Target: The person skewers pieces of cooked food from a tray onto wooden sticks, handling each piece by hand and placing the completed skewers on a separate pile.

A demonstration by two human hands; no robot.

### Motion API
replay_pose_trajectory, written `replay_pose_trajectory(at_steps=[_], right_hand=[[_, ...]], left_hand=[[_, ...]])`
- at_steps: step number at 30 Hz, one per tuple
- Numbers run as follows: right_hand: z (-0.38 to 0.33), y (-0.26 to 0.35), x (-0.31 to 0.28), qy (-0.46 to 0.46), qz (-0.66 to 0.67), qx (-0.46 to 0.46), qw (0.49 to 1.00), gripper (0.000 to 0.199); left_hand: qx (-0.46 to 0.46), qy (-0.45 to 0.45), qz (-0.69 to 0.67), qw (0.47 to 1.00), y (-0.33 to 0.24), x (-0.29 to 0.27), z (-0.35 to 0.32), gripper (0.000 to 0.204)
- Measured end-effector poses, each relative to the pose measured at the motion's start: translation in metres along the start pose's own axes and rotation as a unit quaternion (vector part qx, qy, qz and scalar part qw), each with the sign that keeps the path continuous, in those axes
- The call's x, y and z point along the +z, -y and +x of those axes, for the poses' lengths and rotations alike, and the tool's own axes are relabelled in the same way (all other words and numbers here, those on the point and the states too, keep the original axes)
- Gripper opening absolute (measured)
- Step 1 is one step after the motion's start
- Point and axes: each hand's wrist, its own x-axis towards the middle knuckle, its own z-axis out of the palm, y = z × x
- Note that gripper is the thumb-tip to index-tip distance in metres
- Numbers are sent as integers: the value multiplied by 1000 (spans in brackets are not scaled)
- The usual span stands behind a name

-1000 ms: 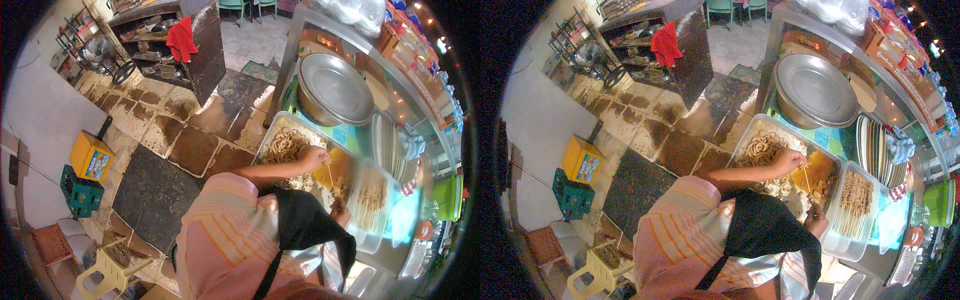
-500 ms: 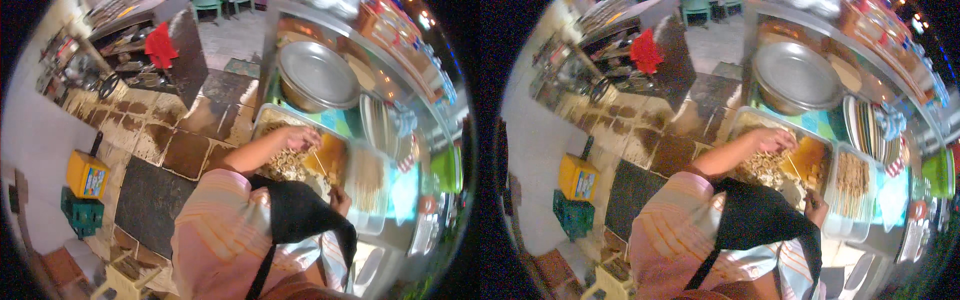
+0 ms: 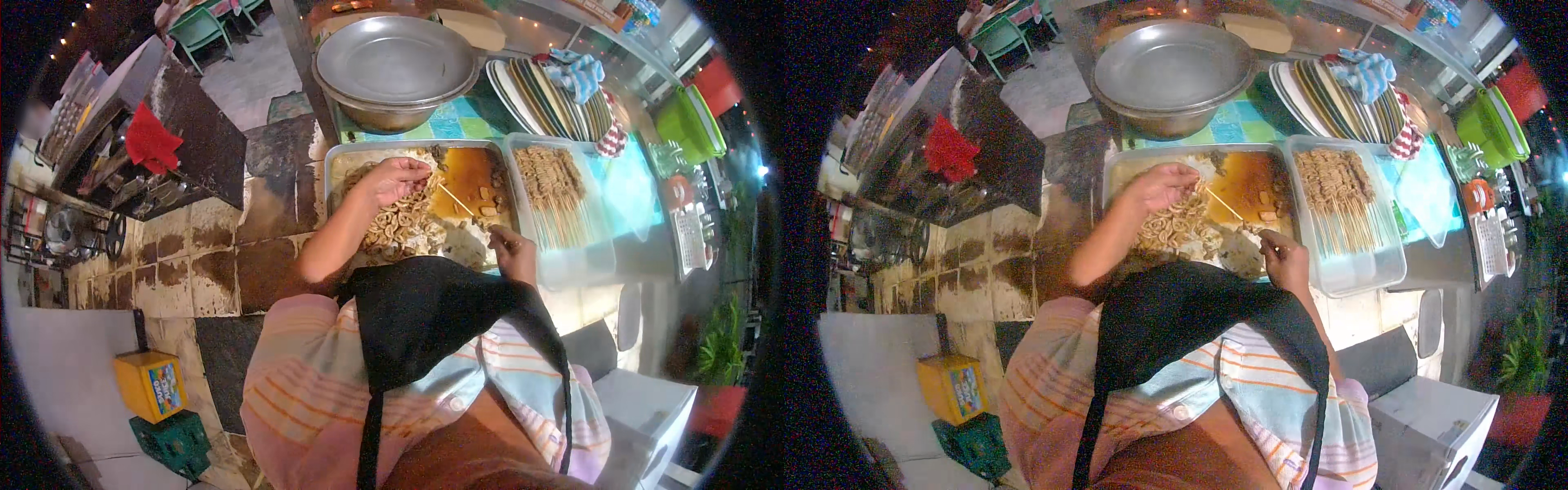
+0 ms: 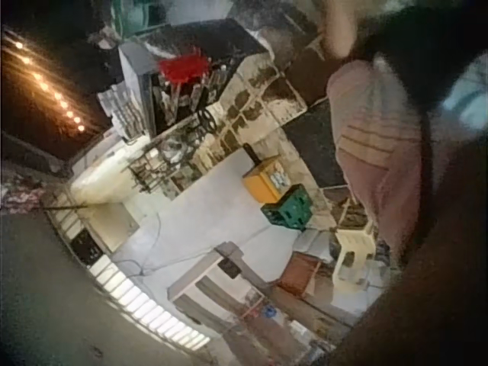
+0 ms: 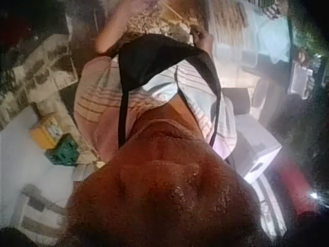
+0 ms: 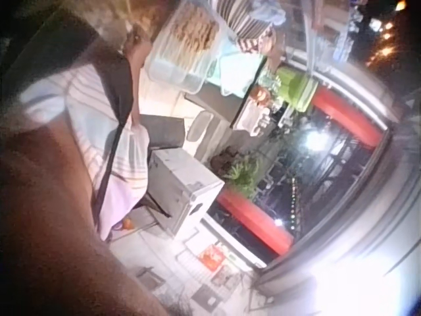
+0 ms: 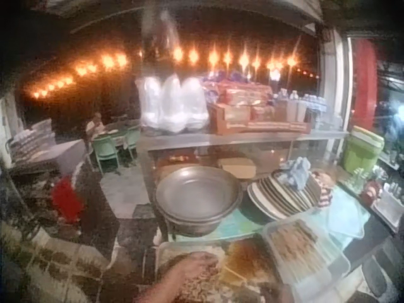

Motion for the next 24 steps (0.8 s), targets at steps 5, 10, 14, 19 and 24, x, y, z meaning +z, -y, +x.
replay_pose_trajectory(at_steps=[5,10,14,19,24], right_hand=[[0,3,3,-17,10,4,1000,16],[0,0,2,-17,-7,2,1000,16],[-1,4,2,-24,-18,-11,999,16],[-2,2,3,-26,-21,14,999,17],[-2,-1,6,-31,-7,0,1000,19]], left_hand=[[27,-21,-42,998,6,7,-3,15],[42,-31,-46,998,8,9,-1,14],[52,-19,-46,997,11,9,0,13],[58,-43,-29,997,12,16,-1,13],[79,-46,-80,993,13,30,-3,17]])
